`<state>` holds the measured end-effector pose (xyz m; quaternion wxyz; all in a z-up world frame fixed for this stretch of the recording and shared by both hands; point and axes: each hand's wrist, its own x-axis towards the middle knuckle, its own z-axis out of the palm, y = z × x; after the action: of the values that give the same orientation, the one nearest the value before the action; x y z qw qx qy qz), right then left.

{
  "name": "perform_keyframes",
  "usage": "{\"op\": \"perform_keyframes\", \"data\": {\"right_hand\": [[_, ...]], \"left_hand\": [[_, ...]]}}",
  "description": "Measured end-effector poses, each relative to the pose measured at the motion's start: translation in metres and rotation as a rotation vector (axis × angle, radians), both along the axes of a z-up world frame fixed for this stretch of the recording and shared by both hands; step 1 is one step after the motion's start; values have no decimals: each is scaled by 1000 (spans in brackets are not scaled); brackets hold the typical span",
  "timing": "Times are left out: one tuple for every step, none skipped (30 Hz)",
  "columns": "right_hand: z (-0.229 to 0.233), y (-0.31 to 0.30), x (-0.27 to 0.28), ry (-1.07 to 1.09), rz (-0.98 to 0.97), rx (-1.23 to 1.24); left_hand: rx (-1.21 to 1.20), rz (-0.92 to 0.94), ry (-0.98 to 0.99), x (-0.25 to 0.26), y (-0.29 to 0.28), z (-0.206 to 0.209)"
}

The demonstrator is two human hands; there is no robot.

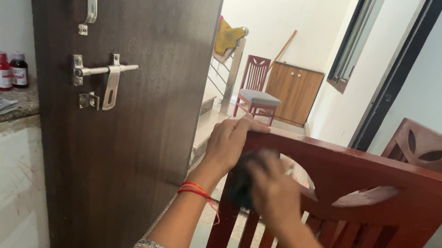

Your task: The person wipes the edge of a dark wooden table with a dark cloth, then moves to wipe the backrest of a wooden chair. The person uses a cloth to clean the surfaces of the furniture.

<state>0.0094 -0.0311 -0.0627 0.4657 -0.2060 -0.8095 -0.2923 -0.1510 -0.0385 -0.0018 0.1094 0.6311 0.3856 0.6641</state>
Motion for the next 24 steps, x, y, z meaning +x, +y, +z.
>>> {"op": "perform_keyframes", "data": {"right_hand": [[-11,-6,-3,-49,7,-16],[-22,-12,-4,-126,38,-15],[-30,-16,-4,-203,70,-15],[-34,-18,-5,-281,101,-16],[-34,-17,-6,-288,79,-24],[-30,-14,-5,-296,57,-32],[-24,-9,-7,-301,35,-42],[-15,-3,-8,-196,29,-74],[-4,4,-9,-92,21,-109],[3,8,-10,12,13,-144],[5,9,-12,37,1,-130],[6,9,-14,63,-11,-116],[3,6,-16,90,-25,-101],[-3,1,-18,43,-6,-106],[-13,-5,-19,-4,11,-108],[-24,-12,-19,-52,28,-110],[-33,-17,-17,-119,49,-94],[-40,-21,-15,-186,70,-78],[-43,-23,-14,-253,93,-63],[-43,-22,-13,-246,76,-63],[-40,-19,-13,-239,62,-64],[-35,-15,-13,-232,48,-65],[-28,-9,-14,-152,29,-75],[-20,-2,-16,-72,10,-84]], "left_hand": [[12,9,7,0,-1,0],[1,8,2,0,-1,-1],[-10,8,-3,0,-1,-1],[-20,8,-8,0,-1,-1],[-26,17,-7,0,-2,-1],[-31,26,-5,1,-2,-1],[-37,35,-1,0,-1,-1],[-20,30,5,-1,-1,0],[-6,22,11,-1,0,-1],[7,15,17,-1,0,-1],[22,7,19,-2,0,-2],[37,0,20,-2,0,-3],[53,-10,24,-3,-1,-4],[51,-3,29,-3,-2,-4],[52,1,33,-3,-3,-3],[53,6,37,-2,-3,-3],[29,13,31,-1,-4,-3],[6,20,25,-1,-5,-3],[-17,29,20,-1,-6,-3],[-13,18,20,-1,-6,-2],[-10,10,20,-1,-6,-2],[-7,1,20,-1,-6,-2],[4,0,23,-2,-5,-2],[16,-2,26,-1,-4,-2]]}}
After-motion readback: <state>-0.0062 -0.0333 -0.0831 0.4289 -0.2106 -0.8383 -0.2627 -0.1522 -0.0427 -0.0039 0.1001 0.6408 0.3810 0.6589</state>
